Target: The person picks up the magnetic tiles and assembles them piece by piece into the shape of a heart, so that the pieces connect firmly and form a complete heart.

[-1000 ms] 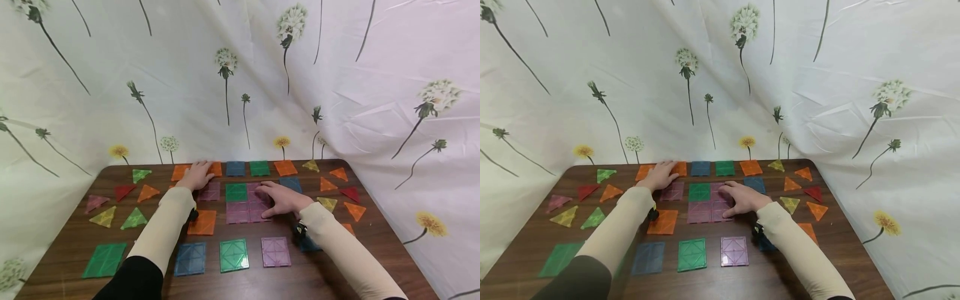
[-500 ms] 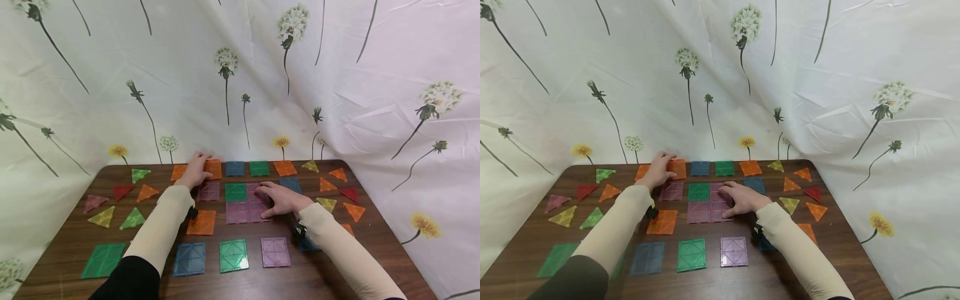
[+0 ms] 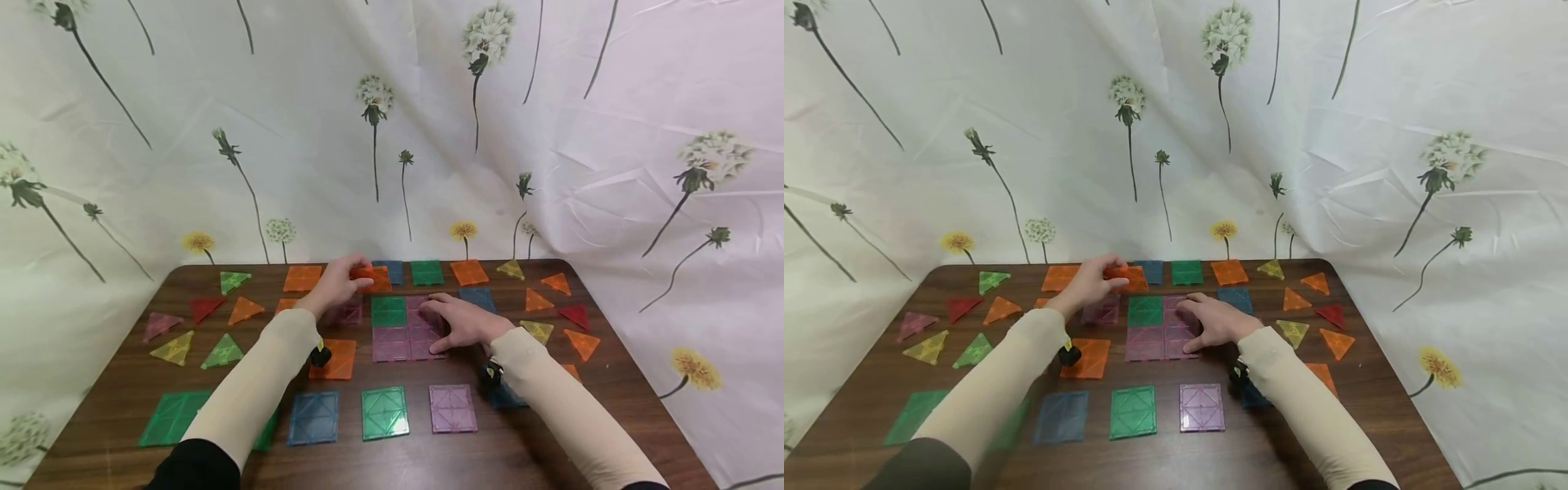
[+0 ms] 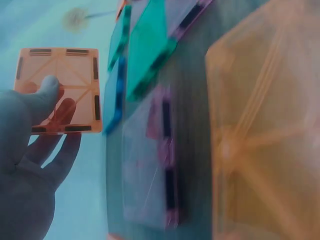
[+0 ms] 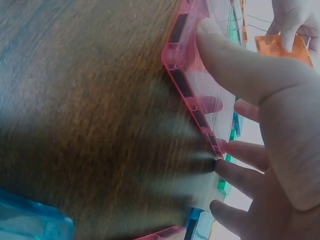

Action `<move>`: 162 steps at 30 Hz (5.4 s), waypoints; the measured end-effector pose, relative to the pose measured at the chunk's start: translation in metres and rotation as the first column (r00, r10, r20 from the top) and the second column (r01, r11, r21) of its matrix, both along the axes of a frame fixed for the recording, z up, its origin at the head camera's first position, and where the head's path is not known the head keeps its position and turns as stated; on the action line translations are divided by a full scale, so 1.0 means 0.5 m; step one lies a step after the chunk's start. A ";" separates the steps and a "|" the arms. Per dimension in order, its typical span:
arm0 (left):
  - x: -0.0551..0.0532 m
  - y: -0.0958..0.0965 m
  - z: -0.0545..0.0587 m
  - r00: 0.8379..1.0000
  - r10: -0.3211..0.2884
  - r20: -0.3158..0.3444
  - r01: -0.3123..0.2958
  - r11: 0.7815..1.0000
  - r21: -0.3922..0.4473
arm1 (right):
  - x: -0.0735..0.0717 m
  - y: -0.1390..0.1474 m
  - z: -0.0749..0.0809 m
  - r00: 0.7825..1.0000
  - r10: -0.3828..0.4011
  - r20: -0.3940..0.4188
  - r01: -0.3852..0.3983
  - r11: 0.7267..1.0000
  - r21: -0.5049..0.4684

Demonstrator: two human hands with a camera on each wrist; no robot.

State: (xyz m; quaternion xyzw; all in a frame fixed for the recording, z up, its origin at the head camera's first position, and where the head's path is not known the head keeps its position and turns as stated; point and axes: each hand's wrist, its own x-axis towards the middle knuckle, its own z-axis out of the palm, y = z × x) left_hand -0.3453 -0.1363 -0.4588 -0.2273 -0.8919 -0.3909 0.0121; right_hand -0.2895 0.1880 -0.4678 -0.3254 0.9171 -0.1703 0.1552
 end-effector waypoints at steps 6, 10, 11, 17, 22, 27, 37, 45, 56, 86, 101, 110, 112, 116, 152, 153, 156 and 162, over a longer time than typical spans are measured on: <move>-0.005 0.034 -0.019 0.999 -0.036 0.013 0.035 0.999 0.038 | -0.007 -0.005 0.001 1.000 -0.018 0.018 0.018 1.000 0.006; -0.005 0.049 -0.030 0.999 -0.027 0.035 0.025 0.999 0.041 | -0.010 -0.006 0.000 1.000 -0.021 0.016 0.021 1.000 0.001; -0.005 0.052 -0.031 0.999 -0.026 0.046 0.024 0.999 0.040 | -0.010 -0.006 0.000 1.000 -0.022 0.016 0.022 1.000 0.003; -0.011 0.061 -0.034 0.999 -0.018 0.052 0.018 1.000 0.004 | -0.010 -0.006 -0.003 0.999 -0.033 0.023 0.033 0.999 0.017; -0.011 0.065 -0.029 0.998 0.005 0.065 -0.004 1.000 -0.010 | -0.020 -0.003 0.006 0.999 -0.026 0.018 0.026 1.000 0.002; -0.014 0.065 -0.037 0.998 0.029 0.053 -0.028 1.000 -0.013 | -0.064 -0.001 0.009 0.994 -0.062 -0.086 0.054 0.995 -0.089; -0.010 0.065 -0.044 0.998 0.047 0.050 -0.047 0.999 -0.006 | -0.160 -0.021 0.008 0.971 -0.173 -0.162 0.167 0.985 -0.050; -0.011 0.062 -0.042 0.998 0.024 0.061 -0.024 1.000 0.008 | -0.193 -0.073 0.015 0.972 -0.214 -0.097 0.224 0.969 0.101; -0.005 0.059 -0.020 0.997 -0.012 0.076 0.004 0.994 0.105 | -0.205 -0.076 -0.002 0.955 -0.273 -0.115 0.288 0.946 0.149; -0.009 0.046 -0.010 0.994 -0.001 0.112 -0.016 0.989 0.148 | -0.142 -0.035 0.028 0.952 -0.182 -0.246 0.074 0.916 -0.394; -0.003 0.052 -0.012 0.994 -0.015 0.110 -0.004 0.985 0.171 | -0.130 -0.071 0.023 0.959 -0.184 -0.218 0.097 0.929 -0.357; -0.001 0.040 -0.003 0.993 -0.024 0.120 0.005 0.987 0.163 | -0.127 -0.075 0.031 0.967 -0.173 -0.187 0.103 0.938 -0.332; 0.001 0.031 0.003 0.989 -0.027 0.146 0.002 0.986 0.167 | -0.127 -0.075 0.031 0.968 -0.169 -0.184 0.103 0.941 -0.321; 0.004 0.001 0.016 0.985 -0.045 0.164 0.027 0.993 0.114 | -0.127 -0.072 0.030 0.972 -0.163 -0.167 0.105 0.944 -0.312; 0.041 -0.077 0.006 0.983 -0.076 0.168 0.140 0.901 -0.411 | -0.116 -0.050 0.030 0.974 -0.166 -0.152 0.115 0.948 -0.298; 0.041 -0.078 0.004 0.984 -0.076 0.160 0.137 0.901 -0.411 | -0.116 -0.050 0.031 0.975 -0.166 -0.150 0.115 0.947 -0.299; 0.038 -0.081 -0.001 0.989 -0.070 0.127 0.117 0.904 -0.411 | -0.116 -0.052 0.029 0.974 -0.169 -0.151 0.118 0.948 -0.296; 0.035 -0.080 -0.002 0.997 -0.047 0.059 0.067 0.918 -0.392 | -0.113 -0.052 0.026 0.972 -0.170 -0.160 0.121 0.952 -0.281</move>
